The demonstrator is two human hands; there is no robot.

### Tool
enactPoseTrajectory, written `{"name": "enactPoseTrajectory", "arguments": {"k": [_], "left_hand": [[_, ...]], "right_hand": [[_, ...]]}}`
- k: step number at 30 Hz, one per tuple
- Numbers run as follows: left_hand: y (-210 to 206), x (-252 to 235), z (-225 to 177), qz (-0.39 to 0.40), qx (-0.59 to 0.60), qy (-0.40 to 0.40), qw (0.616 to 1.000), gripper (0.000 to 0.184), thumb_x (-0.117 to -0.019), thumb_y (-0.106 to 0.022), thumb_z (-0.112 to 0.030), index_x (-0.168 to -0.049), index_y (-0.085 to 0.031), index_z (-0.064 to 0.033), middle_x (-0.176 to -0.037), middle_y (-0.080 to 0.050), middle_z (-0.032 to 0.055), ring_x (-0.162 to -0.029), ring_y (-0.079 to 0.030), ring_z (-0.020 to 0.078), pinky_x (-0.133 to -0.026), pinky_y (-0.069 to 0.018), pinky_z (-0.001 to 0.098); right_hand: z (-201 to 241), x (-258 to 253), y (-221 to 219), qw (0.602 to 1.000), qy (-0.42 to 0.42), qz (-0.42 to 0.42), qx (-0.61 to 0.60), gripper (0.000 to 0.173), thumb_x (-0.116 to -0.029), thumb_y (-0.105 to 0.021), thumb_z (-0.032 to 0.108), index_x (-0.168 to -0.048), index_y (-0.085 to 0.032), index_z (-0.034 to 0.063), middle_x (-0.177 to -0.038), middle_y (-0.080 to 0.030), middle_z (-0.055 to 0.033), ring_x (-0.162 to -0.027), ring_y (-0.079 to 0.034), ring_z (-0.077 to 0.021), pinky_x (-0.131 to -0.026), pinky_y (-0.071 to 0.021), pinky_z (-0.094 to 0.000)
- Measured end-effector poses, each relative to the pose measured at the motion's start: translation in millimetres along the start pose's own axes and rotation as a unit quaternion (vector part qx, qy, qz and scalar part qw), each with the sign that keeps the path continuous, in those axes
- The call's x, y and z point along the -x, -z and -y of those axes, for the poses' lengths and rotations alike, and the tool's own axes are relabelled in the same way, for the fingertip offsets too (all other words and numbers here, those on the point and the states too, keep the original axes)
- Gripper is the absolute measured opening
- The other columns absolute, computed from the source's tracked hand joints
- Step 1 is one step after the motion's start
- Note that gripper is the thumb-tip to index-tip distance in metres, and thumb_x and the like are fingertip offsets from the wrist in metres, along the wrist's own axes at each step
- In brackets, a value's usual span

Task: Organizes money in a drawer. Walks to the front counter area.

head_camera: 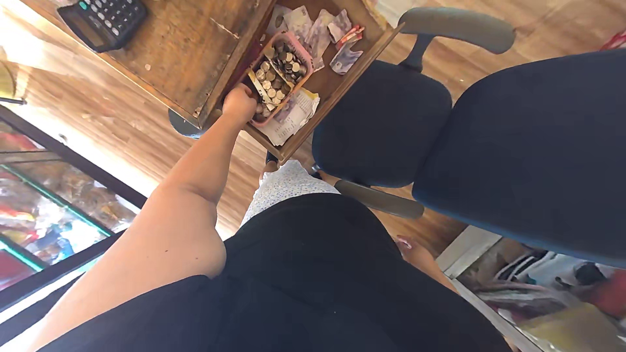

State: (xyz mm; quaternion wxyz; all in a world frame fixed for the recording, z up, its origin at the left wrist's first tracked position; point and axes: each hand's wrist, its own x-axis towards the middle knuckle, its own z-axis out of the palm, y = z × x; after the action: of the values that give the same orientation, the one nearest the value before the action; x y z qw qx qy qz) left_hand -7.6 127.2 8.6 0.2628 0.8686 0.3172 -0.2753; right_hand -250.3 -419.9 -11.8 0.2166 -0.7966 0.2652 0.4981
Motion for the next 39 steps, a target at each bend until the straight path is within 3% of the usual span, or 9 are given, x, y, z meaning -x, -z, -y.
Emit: {"name": "enactPoseTrajectory", "arguments": {"k": [3,12,15,19,23,26,28,34,39], "left_hand": [[-2.3,-2.7,3.0,-0.018,-0.106,-0.032,0.994,0.048,-0.0975,-0.055,-0.013,-0.145,-0.055,-0.0150,-0.140,-0.061,0.0197,-0.130,-0.058,0.0403,-0.104,-0.0461,0.0653],[-3.9,-24.4,8.9,0.009,-0.156,-0.095,0.983,0.041,-0.1020,-0.057,-0.021,-0.140,-0.055,-0.0074,-0.143,-0.056,0.0236,-0.131,-0.057,0.0417,-0.104,-0.0472,0.0633],[0.7,-24.3,13.6,0.030,-0.111,-0.131,0.985,0.034,-0.1033,-0.056,-0.018,-0.132,-0.057,-0.0006,-0.137,-0.058,0.0266,-0.127,-0.058,0.0426,-0.104,-0.0474,0.0617],[6.9,-11.7,17.2,0.070,-0.080,-0.177,0.978,0.031,-0.1049,-0.055,-0.022,-0.126,-0.062,-0.0004,-0.131,-0.062,0.0251,-0.123,-0.061,0.0416,-0.103,-0.0477,0.0615],[24.1,31.6,31.2,0.136,-0.045,-0.263,0.954,0.029,-0.1050,-0.057,-0.022,-0.119,-0.065,0.0022,-0.119,-0.066,0.0237,-0.112,-0.065,0.0395,-0.099,-0.0492,0.0608],[31.5,64.0,78.3,0.137,-0.005,-0.310,0.941,0.024,-0.1019,-0.059,-0.019,-0.109,-0.067,0.0029,-0.100,-0.068,0.0204,-0.091,-0.067,0.0344,-0.084,-0.0546,0.0560],[34.1,80.9,120.5,0.130,0.014,-0.259,0.957,0.025,-0.1000,-0.059,-0.020,-0.106,-0.067,0.0025,-0.093,-0.067,0.0186,-0.084,-0.066,0.0315,-0.079,-0.0544,0.0533],[23.6,131.4,249.0,0.014,0.135,0.058,0.989,0.021,-0.0959,-0.062,-0.016,-0.101,-0.061,0.0040,-0.083,-0.060,0.0169,-0.076,-0.059,0.0300,-0.070,-0.0487,0.0549],[-3.2,164.4,301.0,-0.011,0.091,0.194,0.977,0.023,-0.0982,-0.060,-0.013,-0.105,-0.062,0.0083,-0.093,-0.063,0.0285,-0.090,-0.063,0.0441,-0.080,-0.0474,0.0657]], "right_hand": [[-8.0,-20.1,0.1,1.000,0.015,-0.007,0.007,0.043,-0.1085,-0.054,0.024,-0.144,-0.055,-0.0008,-0.138,-0.061,-0.0266,-0.129,-0.059,-0.0409,-0.110,-0.0430,-0.0600],[89.7,31.1,2.8,1.000,0.026,-0.003,0.010,0.045,-0.1099,-0.051,0.023,-0.148,-0.050,-0.0002,-0.143,-0.057,-0.0272,-0.134,-0.055,-0.0418,-0.113,-0.0408,-0.0581],[157.3,41.1,14.0,0.995,0.088,-0.017,0.032,0.046,-0.1099,-0.051,0.023,-0.149,-0.048,-0.0011,-0.142,-0.057,-0.0279,-0.131,-0.057,-0.0412,-0.111,-0.0429,-0.0557],[273.2,37.2,40.5,0.968,0.196,-0.144,0.058,0.041,-0.1104,-0.047,0.022,-0.143,-0.056,-0.0010,-0.139,-0.060,-0.0267,-0.131,-0.057,-0.0412,-0.112,-0.0422,-0.0586],[379.9,-5.2,62.2,0.874,0.344,-0.315,0.137,0.034,-0.1055,-0.052,0.018,-0.131,-0.066,-0.0005,-0.135,-0.064,-0.0250,-0.131,-0.057,-0.0434,-0.111,-0.0412,-0.0614],[453.5,-42.8,76.7,0.825,0.384,-0.364,0.201,0.032,-0.1022,-0.053,0.013,-0.128,-0.068,0.0009,-0.138,-0.060,-0.0263,-0.134,-0.052,-0.0469,-0.111,-0.0359,-0.0645],[490.8,-62.3,82.8,0.823,0.349,-0.369,0.255,0.033,-0.1020,-0.053,0.010,-0.131,-0.066,0.0021,-0.135,-0.059,-0.0285,-0.133,-0.050,-0.0487,-0.109,-0.0362,-0.0653],[539.8,-107.3,94.7,0.828,0.265,-0.317,0.379,0.039,-0.0927,-0.064,0.001,-0.132,-0.065,-0.0013,-0.143,-0.051,-0.0342,-0.135,-0.044,-0.0538,-0.107,-0.0354,-0.0698],[539.1,-125.3,108.9,0.817,0.279,-0.295,0.409,0.030,-0.0950,-0.065,0.008,-0.122,-0.069,-0.0032,-0.141,-0.052,-0.0336,-0.135,-0.045,-0.0533,-0.107,-0.0354,-0.0705]]}}
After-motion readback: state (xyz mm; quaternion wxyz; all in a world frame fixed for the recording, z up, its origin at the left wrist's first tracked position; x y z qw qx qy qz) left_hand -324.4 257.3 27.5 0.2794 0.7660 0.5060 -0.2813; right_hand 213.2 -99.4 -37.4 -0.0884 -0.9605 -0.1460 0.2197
